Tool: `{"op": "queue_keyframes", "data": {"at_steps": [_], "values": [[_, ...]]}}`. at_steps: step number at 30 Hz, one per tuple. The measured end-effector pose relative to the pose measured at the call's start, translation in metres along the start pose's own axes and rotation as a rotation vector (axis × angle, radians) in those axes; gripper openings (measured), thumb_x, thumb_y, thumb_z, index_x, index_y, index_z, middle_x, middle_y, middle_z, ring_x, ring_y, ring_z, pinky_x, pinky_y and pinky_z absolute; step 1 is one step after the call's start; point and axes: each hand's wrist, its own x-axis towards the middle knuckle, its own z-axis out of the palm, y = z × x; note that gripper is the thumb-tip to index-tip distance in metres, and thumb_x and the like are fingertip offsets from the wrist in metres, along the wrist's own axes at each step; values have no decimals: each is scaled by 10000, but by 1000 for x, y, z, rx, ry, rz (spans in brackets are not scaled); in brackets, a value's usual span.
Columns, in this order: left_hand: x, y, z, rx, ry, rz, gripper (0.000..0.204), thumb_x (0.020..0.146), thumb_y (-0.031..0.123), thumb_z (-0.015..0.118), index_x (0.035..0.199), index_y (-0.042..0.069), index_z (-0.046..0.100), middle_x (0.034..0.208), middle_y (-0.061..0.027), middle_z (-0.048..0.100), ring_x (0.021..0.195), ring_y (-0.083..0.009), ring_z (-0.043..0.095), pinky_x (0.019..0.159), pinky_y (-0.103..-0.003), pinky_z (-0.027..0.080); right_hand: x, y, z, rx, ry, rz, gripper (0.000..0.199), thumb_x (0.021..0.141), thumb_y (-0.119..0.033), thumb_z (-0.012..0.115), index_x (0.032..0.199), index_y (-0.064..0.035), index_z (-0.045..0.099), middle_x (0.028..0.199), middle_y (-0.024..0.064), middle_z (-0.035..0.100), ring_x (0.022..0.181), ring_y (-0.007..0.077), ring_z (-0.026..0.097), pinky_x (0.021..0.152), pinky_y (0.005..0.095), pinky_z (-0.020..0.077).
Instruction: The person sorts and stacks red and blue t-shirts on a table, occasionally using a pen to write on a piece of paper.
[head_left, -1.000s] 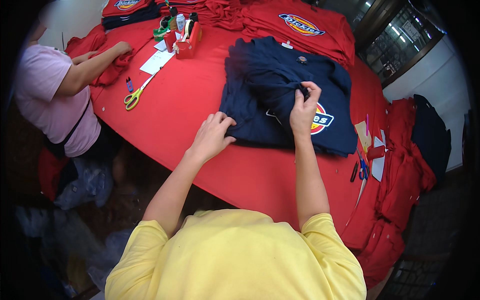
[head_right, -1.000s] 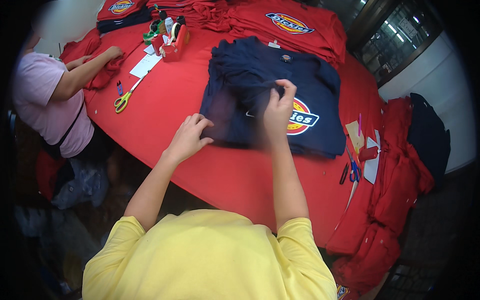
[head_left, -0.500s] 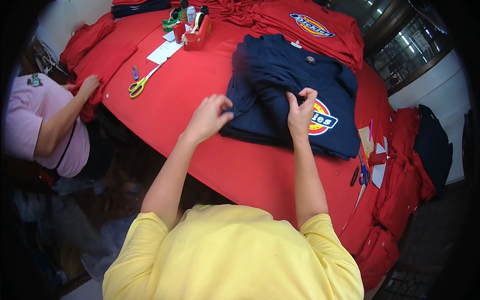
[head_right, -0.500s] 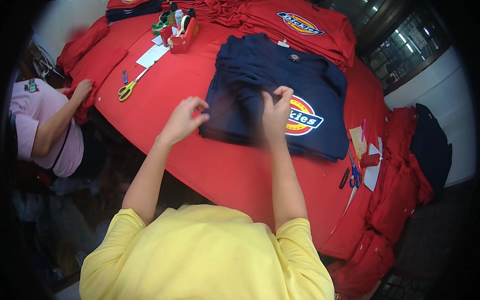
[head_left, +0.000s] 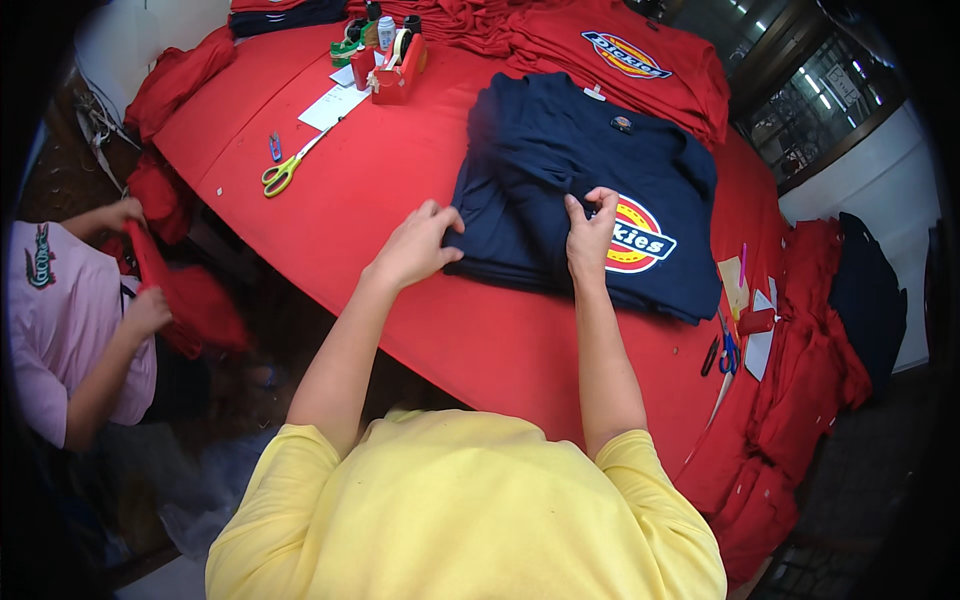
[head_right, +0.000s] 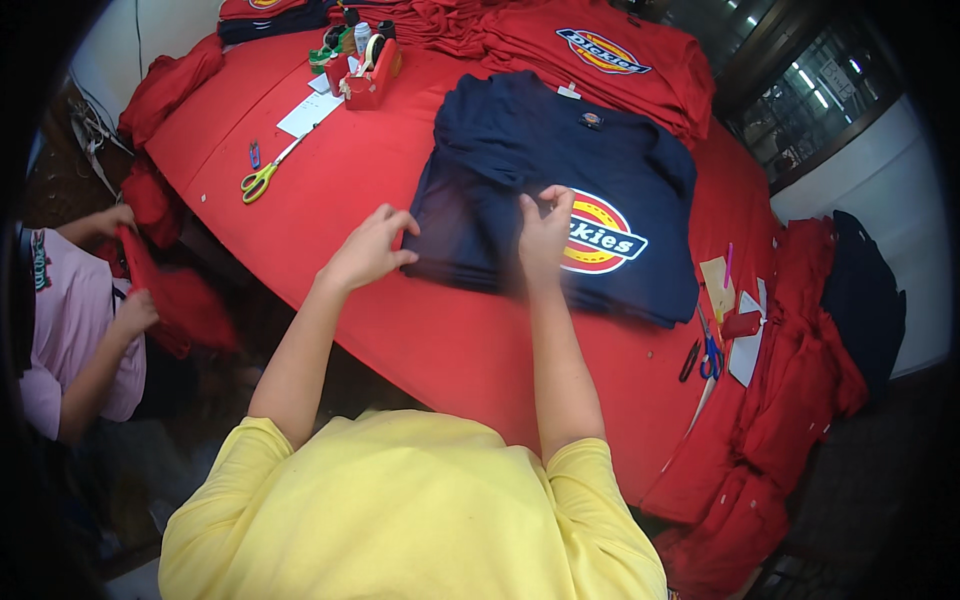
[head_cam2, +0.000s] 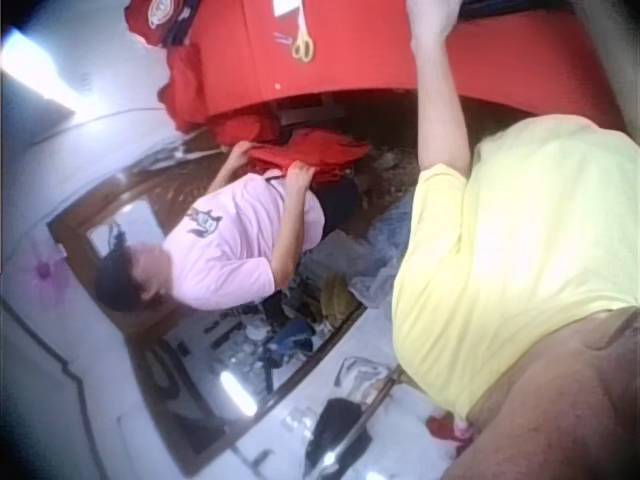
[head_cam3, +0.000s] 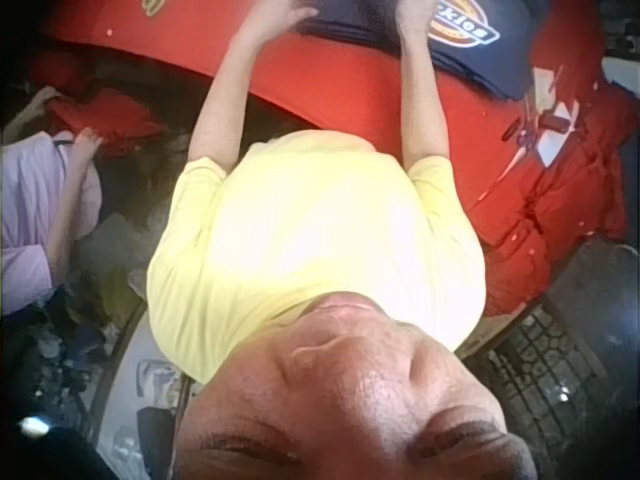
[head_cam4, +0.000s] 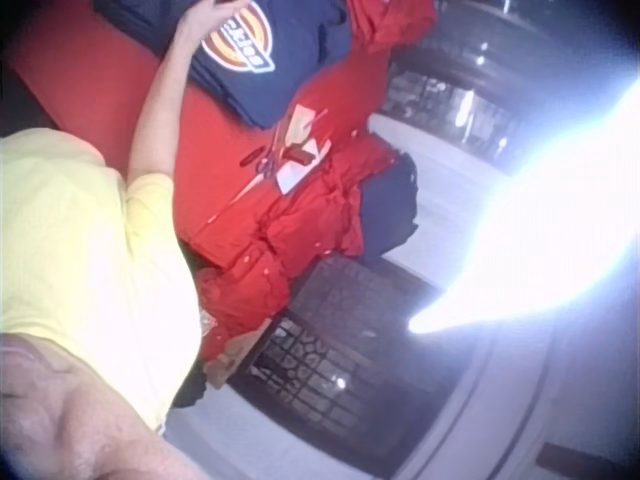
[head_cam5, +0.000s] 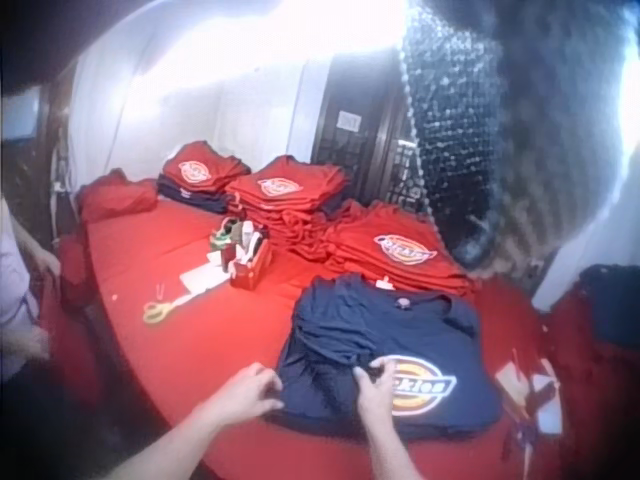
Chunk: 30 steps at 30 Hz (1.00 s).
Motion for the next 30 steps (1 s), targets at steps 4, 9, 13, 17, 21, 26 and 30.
{"op": "queue_keyframes", "data": {"at_steps": [4,9,13,17,21,26,30], "values": [[2,-8,10,49,-25,21,131,837,120,696,906,40,618,958,-111,586,931,-290,616,783,-411,498,-28,30,1,-488,-280,-497,67,835,-20,597,875,-25,651,1099,251,561,961,359,553,879,388,442],[11,5,-5,7,40,88,155,830,121,706,921,36,613,871,-96,578,853,-259,616,762,-392,496,-72,-19,24,-528,-429,-683,227,774,-188,715,920,-15,696,1148,296,548,983,416,544,940,410,417],[10,16,-5,-154,9,-20,198,837,134,702,981,44,601,919,-104,582,909,-284,617,778,-412,498,-37,12,14,-181,-290,-10,194,816,-149,713,906,12,653,877,159,594,915,272,564,874,342,428],[1,-9,12,114,37,79,271,826,129,711,1055,56,587,1016,-106,566,885,-275,611,797,-401,505,-28,15,4,48,-48,-42,98,873,-30,621,800,-13,558,899,64,574,863,205,520,856,301,415],[6,-15,17,35,45,25,278,819,119,714,1060,49,593,1037,-115,561,894,-293,605,819,-409,501,-49,28,10,-345,-222,-390,82,809,19,589,813,-26,657,1090,224,555,955,337,532,938,401,406],[5,-20,16,43,-35,-78,215,822,121,712,985,28,608,984,-131,574,891,-310,610,813,-423,496,-82,5,27,-722,-389,-552,284,708,-325,789,861,-93,733,1316,342,433,1209,453,427,984,486,353],[1,-25,18,18,-26,-86,201,825,145,717,921,3,612,959,-131,576,874,-294,608,793,-415,491,-42,2,20,-247,-405,135,179,766,-245,760,769,-76,701,1244,267,515,1137,331,526,972,377,384]]}}
